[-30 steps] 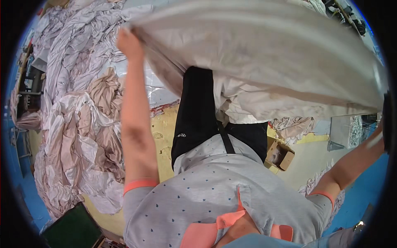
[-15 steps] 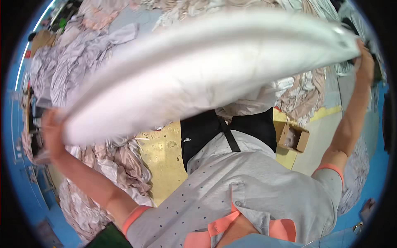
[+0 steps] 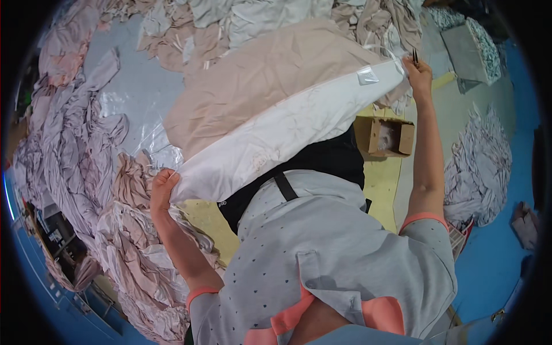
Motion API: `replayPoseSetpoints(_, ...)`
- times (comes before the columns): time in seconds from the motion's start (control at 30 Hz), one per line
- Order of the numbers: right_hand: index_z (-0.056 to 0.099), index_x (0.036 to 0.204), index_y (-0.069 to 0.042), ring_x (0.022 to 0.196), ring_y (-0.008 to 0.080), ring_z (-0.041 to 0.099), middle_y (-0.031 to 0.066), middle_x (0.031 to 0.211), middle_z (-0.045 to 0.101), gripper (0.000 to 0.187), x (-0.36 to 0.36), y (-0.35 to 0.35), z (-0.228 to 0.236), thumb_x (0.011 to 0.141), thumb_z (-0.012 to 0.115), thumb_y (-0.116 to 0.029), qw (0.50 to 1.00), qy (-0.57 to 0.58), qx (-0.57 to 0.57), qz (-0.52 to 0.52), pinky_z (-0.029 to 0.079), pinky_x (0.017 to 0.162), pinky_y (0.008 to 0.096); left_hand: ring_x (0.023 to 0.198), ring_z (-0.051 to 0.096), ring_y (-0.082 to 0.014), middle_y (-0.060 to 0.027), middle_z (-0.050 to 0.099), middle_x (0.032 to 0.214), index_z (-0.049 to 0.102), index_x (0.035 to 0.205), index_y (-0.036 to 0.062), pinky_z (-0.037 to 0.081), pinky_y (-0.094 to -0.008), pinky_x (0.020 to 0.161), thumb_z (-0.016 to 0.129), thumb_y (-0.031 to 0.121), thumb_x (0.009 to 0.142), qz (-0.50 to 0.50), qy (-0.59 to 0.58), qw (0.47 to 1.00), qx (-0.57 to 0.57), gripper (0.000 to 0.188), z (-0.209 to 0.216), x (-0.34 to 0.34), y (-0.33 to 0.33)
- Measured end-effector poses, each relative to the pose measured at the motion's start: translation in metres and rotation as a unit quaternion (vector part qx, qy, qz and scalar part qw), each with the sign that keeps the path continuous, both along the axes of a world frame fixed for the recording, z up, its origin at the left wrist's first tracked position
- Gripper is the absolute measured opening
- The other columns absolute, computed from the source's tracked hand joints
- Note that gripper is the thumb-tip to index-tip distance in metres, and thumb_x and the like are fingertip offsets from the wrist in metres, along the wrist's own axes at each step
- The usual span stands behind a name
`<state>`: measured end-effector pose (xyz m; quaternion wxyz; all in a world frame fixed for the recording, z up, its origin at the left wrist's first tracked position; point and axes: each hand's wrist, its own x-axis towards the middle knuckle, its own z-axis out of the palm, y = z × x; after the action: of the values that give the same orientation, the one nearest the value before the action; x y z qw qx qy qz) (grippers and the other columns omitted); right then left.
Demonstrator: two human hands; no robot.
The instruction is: Trim excess threads from pillowcases using snippers.
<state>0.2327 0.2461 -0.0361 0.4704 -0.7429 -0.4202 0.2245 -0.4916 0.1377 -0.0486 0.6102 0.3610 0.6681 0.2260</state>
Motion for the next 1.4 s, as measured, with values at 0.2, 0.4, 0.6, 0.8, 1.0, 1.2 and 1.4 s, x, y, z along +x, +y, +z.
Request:
replayPoseSetpoints(0.2,0.068,0.086,-0.001,0.06,0.0012,0.045,-0.0058,0.071,0.059,0.011,0.003,0.0,-0.028,0.083,0.068,-0.011,0.996,0.065,-0.061,-0.004,0.032,0.05,0.0193,0.066,0.048,-0.0032,0.0056,0.055,0.075,0.059,0.083,0.0056,0.038,-0.0181,0.063,0.066,0.007,0.081,-0.042,0.028,0.999,-0.001,0.008,-0.009,0.006,0.008)
replayPoseSetpoints(0.4,0.068,0.085,-0.001,0.062,0.0028,0.048,-0.0051,0.073,0.06,0.011,0.004,0.003,-0.052,0.082,0.069,-0.012,0.996,0.079,-0.037,0.004,0.037,0.054,0.0194,0.07,0.052,-0.0061,0.0018,0.059,0.078,0.057,0.083,0.0048,0.04,-0.02,0.068,0.066,0.002,0.078,-0.02,-0.029,0.999,0.024,0.011,-0.005,0.02,0.007)
replayPoseSetpoints(0.6,0.068,0.086,-0.001,0.063,0.0023,0.048,-0.0055,0.072,0.059,0.012,-0.001,0.001,-0.05,0.082,0.069,-0.013,0.995,0.073,-0.063,0.002,0.038,0.055,0.019,0.074,0.055,-0.0076,0.0001,0.062,0.083,0.06,0.089,0.0029,0.042,-0.0215,0.072,0.067,0.002,0.078,0.021,-0.085,0.995,0.043,0.013,-0.011,0.017,0.002)
replayPoseSetpoints(0.8,0.066,0.106,-0.002,0.068,0.0049,0.052,-0.0023,0.087,0.061,0.029,-0.06,0.004,-0.008,0.077,0.071,-0.005,0.965,-0.248,0.075,0.046,0.042,0.059,0.0203,0.072,0.055,-0.0055,0.0006,0.062,0.081,0.059,0.093,0.0019,0.043,-0.02,0.068,0.065,-0.001,0.08,-0.036,-0.011,0.999,0.033,0.015,0.0,0.043,0.013)
replayPoseSetpoints(1.0,0.064,0.099,0.003,0.074,0.0108,0.058,0.0046,0.092,0.061,0.027,-0.133,0.009,0.024,0.074,0.073,-0.003,0.95,-0.058,-0.008,0.306,0.047,0.065,0.0223,0.067,0.054,-0.0047,0.0011,0.062,0.08,0.059,0.09,0.0023,0.043,-0.0196,0.064,0.064,-0.001,0.081,-0.007,-0.019,1.0,0.012,0.011,0.004,0.053,0.021)
replayPoseSetpoints(1.2,0.058,0.082,0.003,0.067,0.017,0.058,0.0064,0.078,0.059,0.012,-0.138,0.01,-0.001,0.078,0.068,-0.002,0.918,-0.187,-0.031,0.348,0.045,0.061,0.0294,0.062,0.045,-0.0024,0.0048,0.056,0.072,0.059,0.085,0.0034,0.033,-0.0179,0.059,0.065,0.006,0.08,-0.027,-0.007,0.998,0.049,0.008,0.004,0.053,0.019)
replayPoseSetpoints(1.4,0.057,0.084,0.001,0.066,0.0093,0.051,0.0023,0.071,0.055,0.01,-0.122,-0.003,-0.002,0.085,0.061,-0.008,0.974,-0.072,-0.032,0.213,0.041,0.059,0.0252,0.067,0.048,-0.0038,0.0034,0.058,0.075,0.059,0.087,0.0021,0.038,-0.0189,0.064,0.063,0.0,0.081,-0.019,-0.005,0.999,0.028,0.008,-0.001,0.05,0.018)
